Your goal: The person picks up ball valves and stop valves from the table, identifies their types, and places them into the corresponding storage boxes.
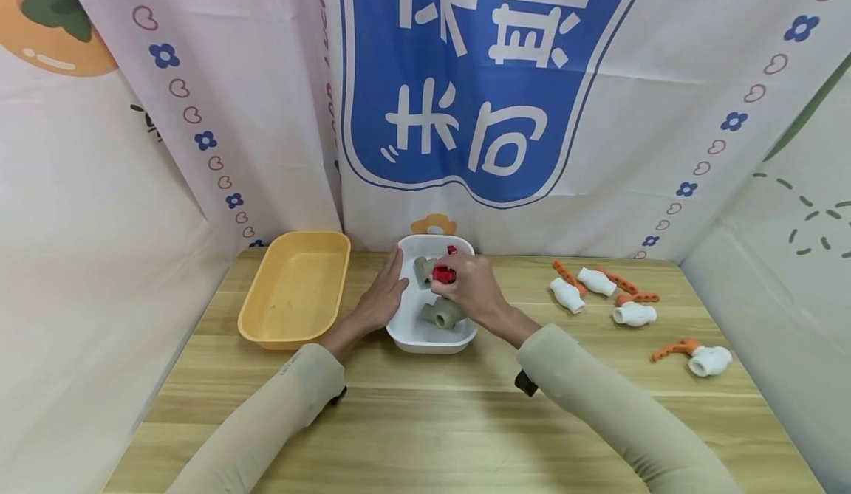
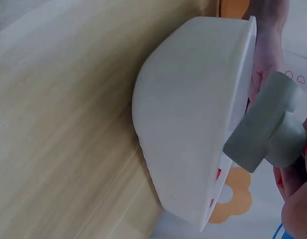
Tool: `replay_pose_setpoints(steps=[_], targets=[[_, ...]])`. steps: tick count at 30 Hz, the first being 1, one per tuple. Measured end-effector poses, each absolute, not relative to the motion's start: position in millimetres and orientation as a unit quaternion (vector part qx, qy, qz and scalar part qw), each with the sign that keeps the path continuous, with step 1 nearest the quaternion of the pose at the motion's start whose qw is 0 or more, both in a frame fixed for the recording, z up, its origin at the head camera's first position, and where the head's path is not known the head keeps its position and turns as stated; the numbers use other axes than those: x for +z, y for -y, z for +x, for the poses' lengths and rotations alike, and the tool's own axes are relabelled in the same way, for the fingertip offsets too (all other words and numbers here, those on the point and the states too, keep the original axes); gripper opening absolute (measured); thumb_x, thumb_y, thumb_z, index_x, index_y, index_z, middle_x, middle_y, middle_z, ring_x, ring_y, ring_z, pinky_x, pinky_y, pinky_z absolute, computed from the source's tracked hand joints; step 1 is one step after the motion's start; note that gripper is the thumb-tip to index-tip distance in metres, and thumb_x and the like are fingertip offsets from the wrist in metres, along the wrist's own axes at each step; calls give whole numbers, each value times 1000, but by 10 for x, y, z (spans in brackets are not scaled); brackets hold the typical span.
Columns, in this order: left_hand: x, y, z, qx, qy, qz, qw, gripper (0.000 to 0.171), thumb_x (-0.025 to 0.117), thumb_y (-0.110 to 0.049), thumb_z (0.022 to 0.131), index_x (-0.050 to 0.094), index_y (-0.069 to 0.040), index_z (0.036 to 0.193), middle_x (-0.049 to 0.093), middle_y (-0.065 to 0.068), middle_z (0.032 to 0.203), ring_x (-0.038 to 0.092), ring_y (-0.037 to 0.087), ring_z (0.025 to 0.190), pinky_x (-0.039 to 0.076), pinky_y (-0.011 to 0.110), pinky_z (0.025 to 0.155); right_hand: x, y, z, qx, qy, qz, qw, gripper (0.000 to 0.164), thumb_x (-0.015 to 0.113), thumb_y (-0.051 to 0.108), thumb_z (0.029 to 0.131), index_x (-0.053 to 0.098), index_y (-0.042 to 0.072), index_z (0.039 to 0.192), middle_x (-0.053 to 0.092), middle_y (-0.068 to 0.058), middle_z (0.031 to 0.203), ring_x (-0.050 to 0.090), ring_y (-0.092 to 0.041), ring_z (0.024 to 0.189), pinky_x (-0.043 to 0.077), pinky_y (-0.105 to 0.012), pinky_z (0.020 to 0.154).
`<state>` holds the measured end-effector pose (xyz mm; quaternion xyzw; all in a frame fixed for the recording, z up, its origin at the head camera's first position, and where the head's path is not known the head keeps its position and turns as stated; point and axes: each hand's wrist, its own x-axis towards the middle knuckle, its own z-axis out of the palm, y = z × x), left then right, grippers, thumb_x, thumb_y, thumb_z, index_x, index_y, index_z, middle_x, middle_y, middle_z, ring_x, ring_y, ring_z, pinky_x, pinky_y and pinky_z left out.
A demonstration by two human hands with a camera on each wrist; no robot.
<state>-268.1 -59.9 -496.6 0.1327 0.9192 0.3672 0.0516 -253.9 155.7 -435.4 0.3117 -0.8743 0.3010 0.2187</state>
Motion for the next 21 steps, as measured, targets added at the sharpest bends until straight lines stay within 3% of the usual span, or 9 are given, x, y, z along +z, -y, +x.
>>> replay_pose_setpoints(steps=[4, 21], targets=[[-4968, 602, -2680, 367, -919, 136, 50, 67, 29, -29, 115, -2, -6, 170, -10, 6, 179, 0, 28, 165, 8, 50, 134, -4420, -1502, -2510, 307, 878, 308, 199, 20, 86, 5, 82, 82, -1, 101, 80, -15, 95, 75, -26, 81, 67, -42, 76], [-4964, 608, -2680, 361, -921, 142, 48, 67, 27, -32, 115, -1, -5, 170, -9, 7, 179, 2, 29, 165, 10, 50, 134, -4574, -1488, -2428, 289, 892, 306, 164, 24, 91, 10, 82, 81, 0, 101, 80, -15, 101, 77, -28, 91, 66, -40, 81]])
